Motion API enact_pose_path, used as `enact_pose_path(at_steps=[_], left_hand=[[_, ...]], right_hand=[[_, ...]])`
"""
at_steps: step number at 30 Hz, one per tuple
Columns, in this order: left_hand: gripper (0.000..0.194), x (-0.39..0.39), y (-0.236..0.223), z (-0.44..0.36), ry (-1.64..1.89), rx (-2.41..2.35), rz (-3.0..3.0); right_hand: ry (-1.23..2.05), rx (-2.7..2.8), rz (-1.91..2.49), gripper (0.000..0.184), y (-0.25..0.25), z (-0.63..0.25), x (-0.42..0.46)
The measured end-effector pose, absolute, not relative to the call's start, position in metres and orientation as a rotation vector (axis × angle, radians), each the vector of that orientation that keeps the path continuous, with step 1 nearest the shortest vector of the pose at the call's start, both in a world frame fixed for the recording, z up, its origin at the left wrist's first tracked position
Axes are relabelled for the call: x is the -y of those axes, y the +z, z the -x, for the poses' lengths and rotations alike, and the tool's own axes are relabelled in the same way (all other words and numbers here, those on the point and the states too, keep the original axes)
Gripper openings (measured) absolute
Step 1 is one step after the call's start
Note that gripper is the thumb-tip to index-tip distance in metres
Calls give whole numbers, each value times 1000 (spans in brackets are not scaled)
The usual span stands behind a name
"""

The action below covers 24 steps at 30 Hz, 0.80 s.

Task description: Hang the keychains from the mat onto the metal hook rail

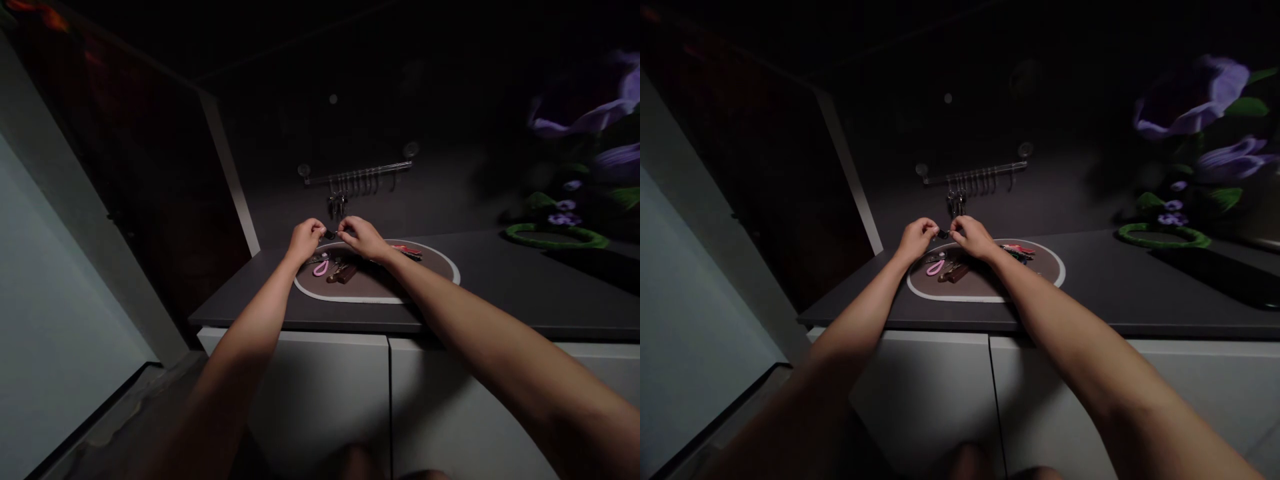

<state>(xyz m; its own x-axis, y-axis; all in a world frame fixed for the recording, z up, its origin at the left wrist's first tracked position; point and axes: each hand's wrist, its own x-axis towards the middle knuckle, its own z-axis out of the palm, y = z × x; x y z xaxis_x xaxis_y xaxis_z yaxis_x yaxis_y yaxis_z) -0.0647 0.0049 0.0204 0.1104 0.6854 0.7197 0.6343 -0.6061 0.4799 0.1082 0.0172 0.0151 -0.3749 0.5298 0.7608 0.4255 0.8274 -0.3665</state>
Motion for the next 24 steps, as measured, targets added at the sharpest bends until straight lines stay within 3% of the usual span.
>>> enact_pose_path(at_steps=[8,24], left_hand=[[14,-15,12,64,1350,-1435,-2162],[22,-4,11,45,1534,-954,-1848]], right_hand=[[664,1752,708,22,14,-106,-18],[1010,1595,638,34,10,-106,-22]])
